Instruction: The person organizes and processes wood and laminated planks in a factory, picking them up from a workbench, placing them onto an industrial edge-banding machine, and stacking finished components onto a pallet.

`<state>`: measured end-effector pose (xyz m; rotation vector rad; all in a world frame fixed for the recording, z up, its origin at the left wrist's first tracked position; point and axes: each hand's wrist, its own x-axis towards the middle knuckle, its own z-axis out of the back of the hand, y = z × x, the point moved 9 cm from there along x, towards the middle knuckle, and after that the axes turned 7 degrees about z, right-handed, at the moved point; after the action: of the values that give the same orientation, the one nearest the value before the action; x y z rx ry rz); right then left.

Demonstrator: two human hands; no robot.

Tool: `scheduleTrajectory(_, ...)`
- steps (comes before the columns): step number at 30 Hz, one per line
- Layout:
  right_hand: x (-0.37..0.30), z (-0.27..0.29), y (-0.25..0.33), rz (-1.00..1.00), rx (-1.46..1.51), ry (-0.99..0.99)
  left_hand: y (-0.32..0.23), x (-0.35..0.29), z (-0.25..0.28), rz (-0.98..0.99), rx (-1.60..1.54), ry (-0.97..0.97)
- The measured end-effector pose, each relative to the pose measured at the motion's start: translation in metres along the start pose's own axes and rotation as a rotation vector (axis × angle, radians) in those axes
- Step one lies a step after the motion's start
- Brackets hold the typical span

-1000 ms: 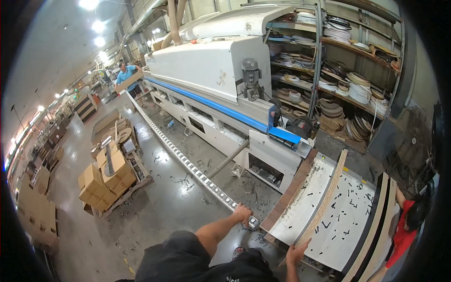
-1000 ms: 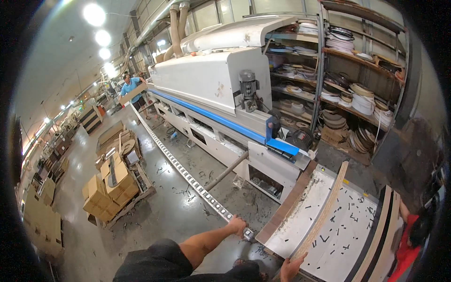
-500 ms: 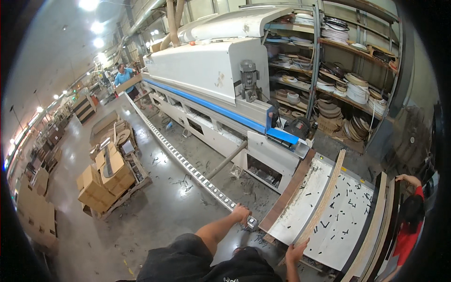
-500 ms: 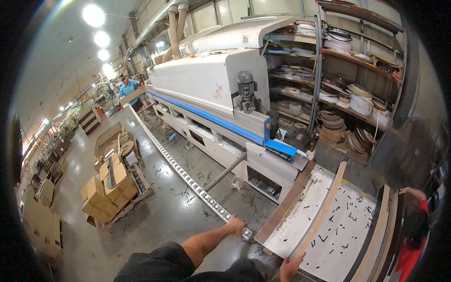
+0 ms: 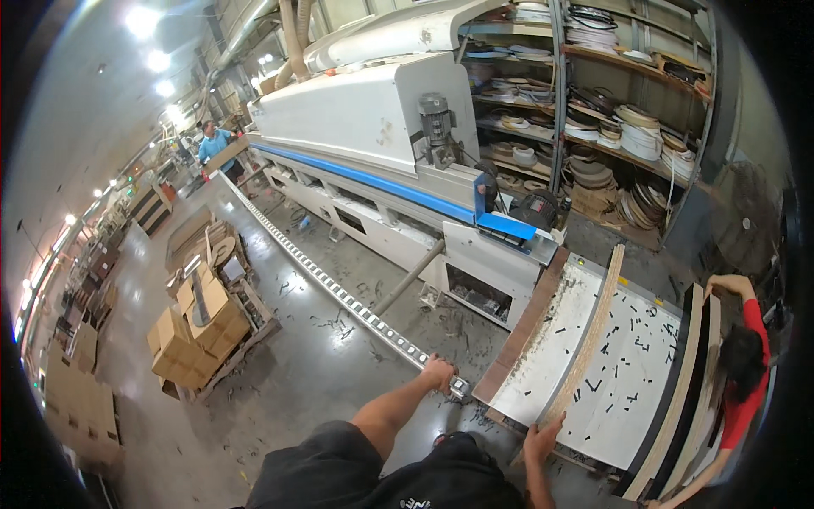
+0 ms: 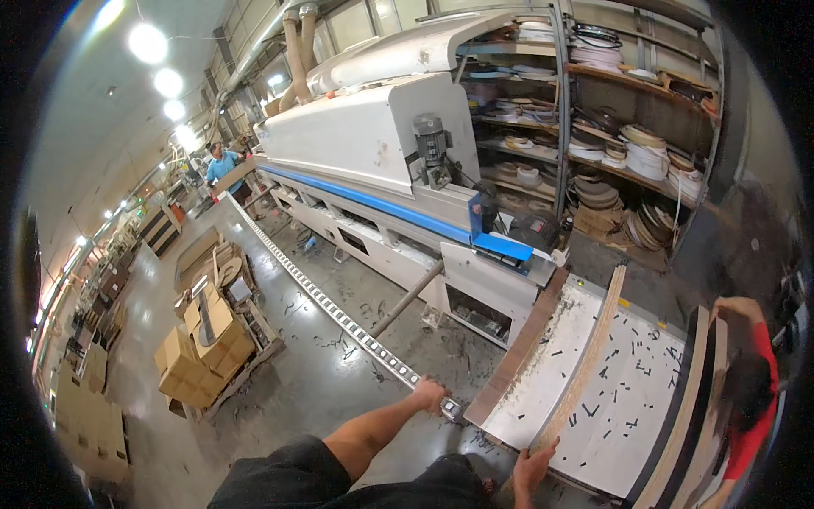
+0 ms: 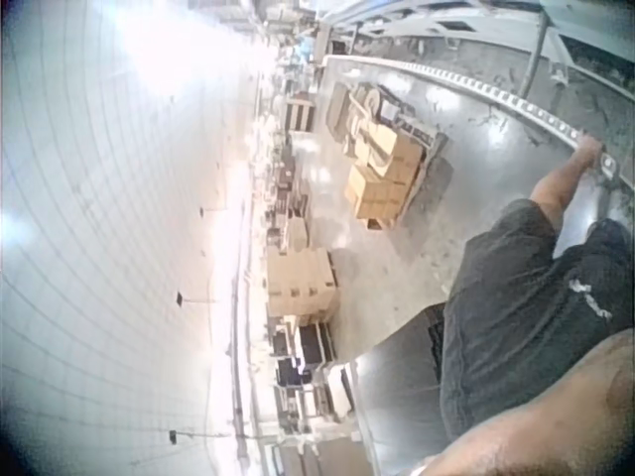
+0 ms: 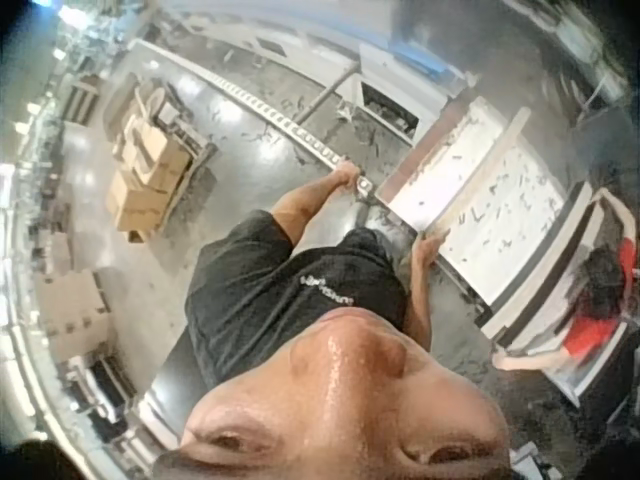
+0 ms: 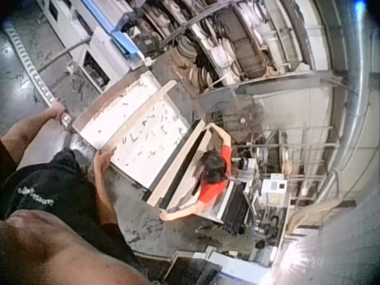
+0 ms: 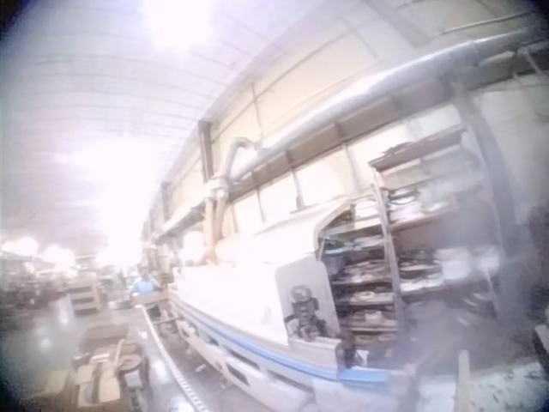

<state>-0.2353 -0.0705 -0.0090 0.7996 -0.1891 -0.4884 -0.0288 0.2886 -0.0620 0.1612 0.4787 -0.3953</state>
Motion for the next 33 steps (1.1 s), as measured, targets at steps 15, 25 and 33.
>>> scheduleTrajectory(15,-0.001,0.007,-0.007,-0.137,-0.092,0.033,0.007,0.01,-0.005,-0.015,-0.032,-0.024)
scheduleTrajectory(25,0.0,0.023,0.005,-0.116,-0.035,0.007,0.007,0.009,-0.004,-0.013,-0.033,0.009)
scheduleTrajectory(33,-0.001,0.022,0.003,-0.057,-0.038,-0.043,0.006,0.011,-0.003,-0.032,-0.045,-0.012)
